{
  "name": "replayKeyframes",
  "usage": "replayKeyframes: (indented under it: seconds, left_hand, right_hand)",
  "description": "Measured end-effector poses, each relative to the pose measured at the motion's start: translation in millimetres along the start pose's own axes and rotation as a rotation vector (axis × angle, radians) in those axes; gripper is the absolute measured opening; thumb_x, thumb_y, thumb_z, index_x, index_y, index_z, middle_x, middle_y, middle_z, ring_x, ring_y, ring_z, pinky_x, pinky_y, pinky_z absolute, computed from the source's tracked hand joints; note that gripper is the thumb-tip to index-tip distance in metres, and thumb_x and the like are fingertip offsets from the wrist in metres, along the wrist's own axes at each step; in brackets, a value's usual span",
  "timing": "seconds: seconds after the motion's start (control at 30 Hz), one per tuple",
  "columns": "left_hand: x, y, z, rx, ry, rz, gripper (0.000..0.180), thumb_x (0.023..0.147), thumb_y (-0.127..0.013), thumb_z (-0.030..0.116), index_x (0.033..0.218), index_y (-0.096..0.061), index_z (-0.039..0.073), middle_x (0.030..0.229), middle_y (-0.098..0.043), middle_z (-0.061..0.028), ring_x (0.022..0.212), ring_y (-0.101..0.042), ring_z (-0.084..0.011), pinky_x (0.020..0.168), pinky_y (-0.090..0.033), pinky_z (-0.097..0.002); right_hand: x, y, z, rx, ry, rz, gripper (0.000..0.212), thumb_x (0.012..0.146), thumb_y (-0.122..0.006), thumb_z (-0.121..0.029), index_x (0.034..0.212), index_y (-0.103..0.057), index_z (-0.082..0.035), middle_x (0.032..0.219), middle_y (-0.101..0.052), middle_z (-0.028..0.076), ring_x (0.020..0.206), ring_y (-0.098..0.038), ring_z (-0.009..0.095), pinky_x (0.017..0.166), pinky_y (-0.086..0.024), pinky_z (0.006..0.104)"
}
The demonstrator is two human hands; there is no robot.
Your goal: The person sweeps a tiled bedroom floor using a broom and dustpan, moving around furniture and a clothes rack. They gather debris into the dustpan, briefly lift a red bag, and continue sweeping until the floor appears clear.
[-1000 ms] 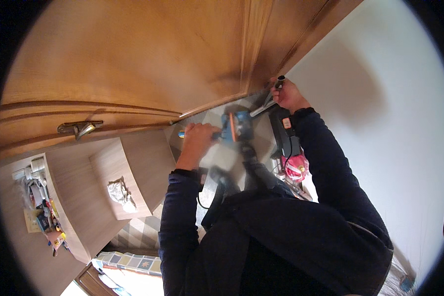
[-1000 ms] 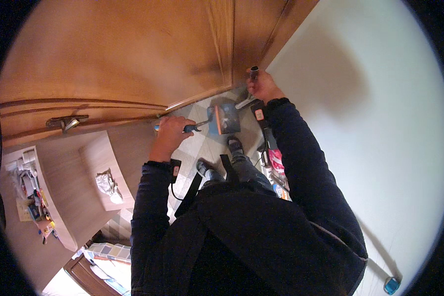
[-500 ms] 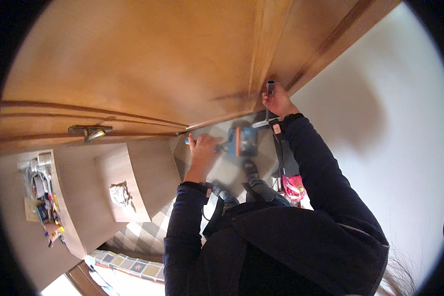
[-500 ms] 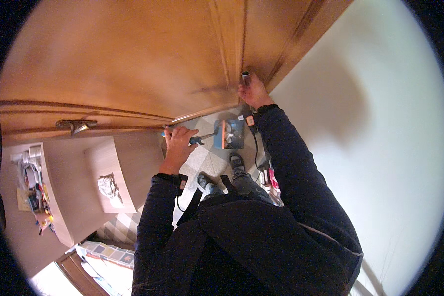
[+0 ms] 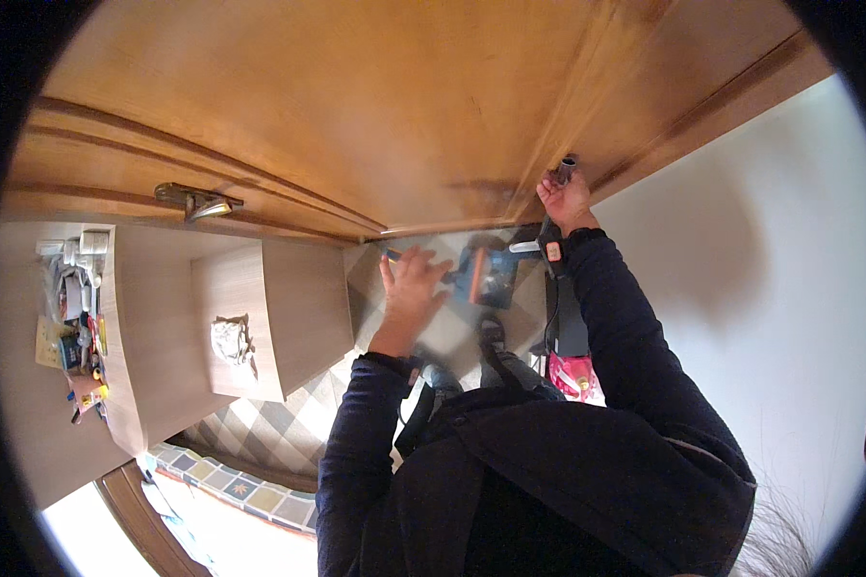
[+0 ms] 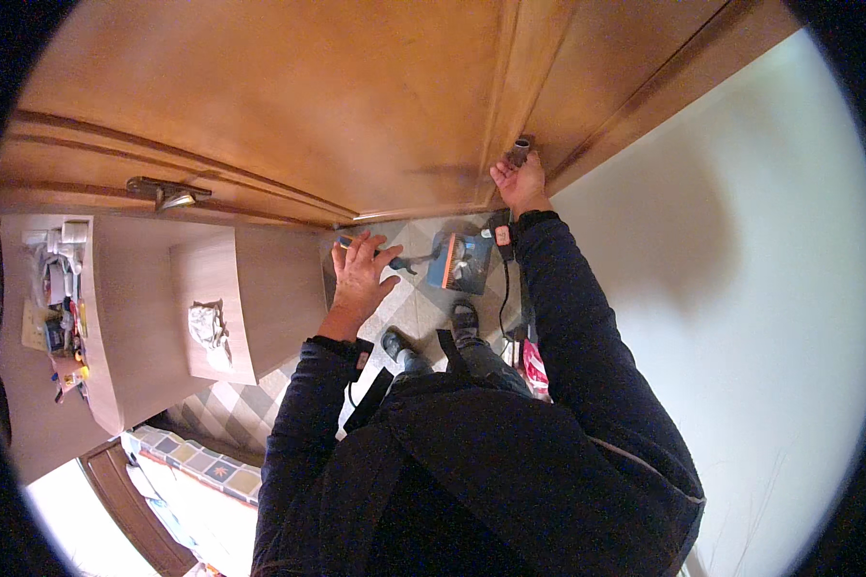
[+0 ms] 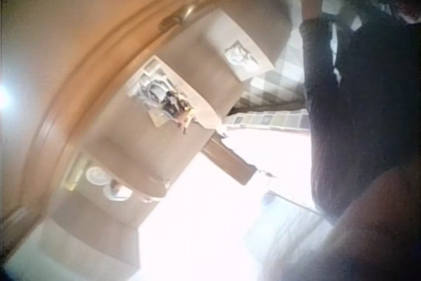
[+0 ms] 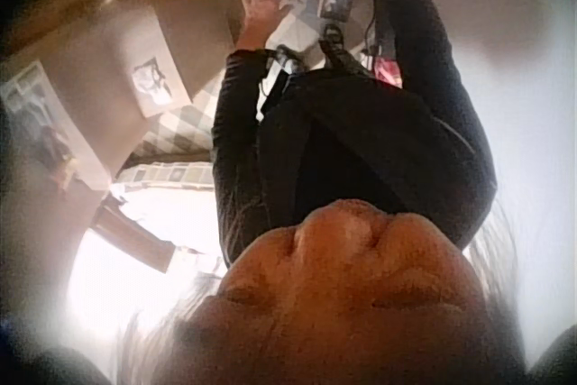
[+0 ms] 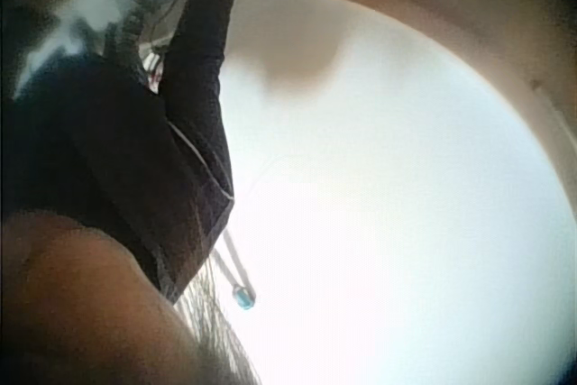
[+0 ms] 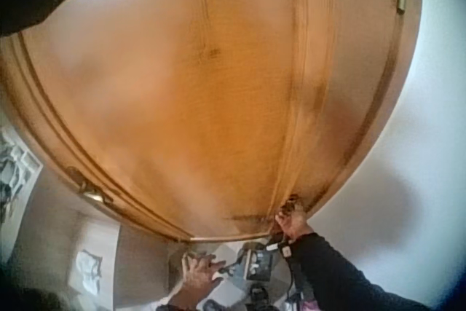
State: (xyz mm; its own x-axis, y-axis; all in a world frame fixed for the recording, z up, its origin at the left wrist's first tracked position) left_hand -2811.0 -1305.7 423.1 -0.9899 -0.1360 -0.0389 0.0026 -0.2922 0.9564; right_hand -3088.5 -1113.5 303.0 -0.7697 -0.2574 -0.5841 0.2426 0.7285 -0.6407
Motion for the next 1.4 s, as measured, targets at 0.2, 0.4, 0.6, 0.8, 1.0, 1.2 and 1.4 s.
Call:
replayKeyframes:
  seconds: [0.2, 0.4, 0.6, 0.8, 1.0, 1.2, 1.4]
  left_hand:
    - [-3.5, 2.2, -3.5, -0.061, 0.029, 0.011, 0.053, 0.067, -0.073, 0.023, 0.117, -0.058, 0.025, 0.126, -0.046, -0.0023, 0.129, -0.033, -0.0243, 0.105, -0.015, -0.064]
    - [-8.8, 3.9, -4.9, -0.074, 0.036, 0.024, 0.054, 0.067, -0.073, 0.022, 0.118, -0.058, 0.025, 0.125, -0.047, -0.0025, 0.128, -0.035, -0.0247, 0.105, -0.018, -0.0605]
    - [-6.8, 2.6, -6.7, -0.095, 0.009, 0.073, 0.054, 0.066, -0.075, 0.018, 0.118, -0.058, 0.023, 0.124, -0.049, -0.0038, 0.124, -0.039, -0.0279, 0.103, -0.026, -0.0543]
    - [-3.1, -0.8, -4.5, -0.135, 0.058, 0.029, 0.05, 0.069, -0.072, 0.018, 0.116, -0.059, 0.025, 0.126, -0.048, -0.0018, 0.129, -0.035, -0.0251, 0.106, -0.019, -0.0576]
    - [2.7, -0.3, -6.0, -0.157, 0.073, -0.002, 0.049, 0.069, -0.071, 0.018, 0.116, -0.059, 0.026, 0.128, -0.047, -0.0015, 0.131, -0.033, -0.0239, 0.108, -0.015, -0.0588]
    - [-0.6, 0.8, -5.9, -0.174, 0.088, 0.0, 0.047, 0.071, -0.07, 0.017, 0.116, -0.06, 0.025, 0.128, -0.047, -0.0017, 0.131, -0.034, -0.024, 0.108, -0.015, -0.0584]
    - [-4.4, 3.3, -9.4, -0.174, 0.116, -0.001, 0.047, 0.072, -0.069, 0.016, 0.117, -0.059, 0.025, 0.13, -0.046, -0.0024, 0.133, -0.032, -0.024, 0.109, -0.015, -0.0567]
  right_hand:
    - [4.9, 2.8, 7.9, 0.047, -0.063, 0.052, 0.028, 0.093, -0.036, -0.033, 0.088, -0.052, -0.011, 0.081, -0.062, 0.008, 0.073, -0.06, 0.023, 0.074, -0.05, 0.0381]
    - [-5.0, 1.7, 16.4, -0.194, 0.054, 0.033, 0.023, 0.09, -0.042, -0.025, 0.1, -0.051, -0.007, 0.088, -0.06, 0.014, 0.084, -0.063, 0.028, 0.079, -0.052, 0.0431]
    - [-46.9, -12.8, -5.4, -1.628, 0.428, 0.093, 0.038, 0.088, -0.051, -0.038, 0.106, -0.055, -0.005, 0.089, -0.064, 0.022, 0.09, -0.062, 0.037, 0.08, -0.049, 0.0467]
    - [-45.4, -41.5, -28.2, -1.917, 0.55, 0.124, 0.052, 0.085, -0.051, -0.048, 0.096, -0.062, 0.002, 0.101, -0.062, 0.026, 0.098, -0.058, 0.042, 0.085, -0.045, 0.0489]
    - [-30.3, -31.3, -25.1, -1.953, 0.362, 0.081, 0.053, 0.084, -0.054, -0.05, 0.098, -0.062, 0.0, 0.105, -0.06, 0.028, 0.1, -0.057, 0.042, 0.085, -0.044, 0.0489]
    - [-17.7, -23.3, -12.3, -1.87, 0.434, 0.174, 0.054, 0.083, -0.054, -0.051, 0.101, -0.063, -0.001, 0.102, -0.062, 0.026, 0.099, -0.058, 0.041, 0.085, -0.044, 0.0484]
    - [-19.9, -28.1, 0.9, -1.804, 0.508, 0.303, 0.052, 0.082, -0.055, -0.051, 0.093, -0.066, -0.002, 0.094, -0.064, 0.024, 0.096, -0.06, 0.04, 0.084, -0.046, 0.0466]
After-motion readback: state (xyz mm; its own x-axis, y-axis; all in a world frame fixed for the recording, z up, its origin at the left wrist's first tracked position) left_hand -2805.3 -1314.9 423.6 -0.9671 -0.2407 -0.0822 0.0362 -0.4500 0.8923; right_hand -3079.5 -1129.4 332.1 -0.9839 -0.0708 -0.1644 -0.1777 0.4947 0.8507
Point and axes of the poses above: each hand's wrist, its own x-axis towards the middle knuckle, its own y-axis out of the back of the hand, z = x × y, the point moved 3 cm from there along x, towards the middle knuckle
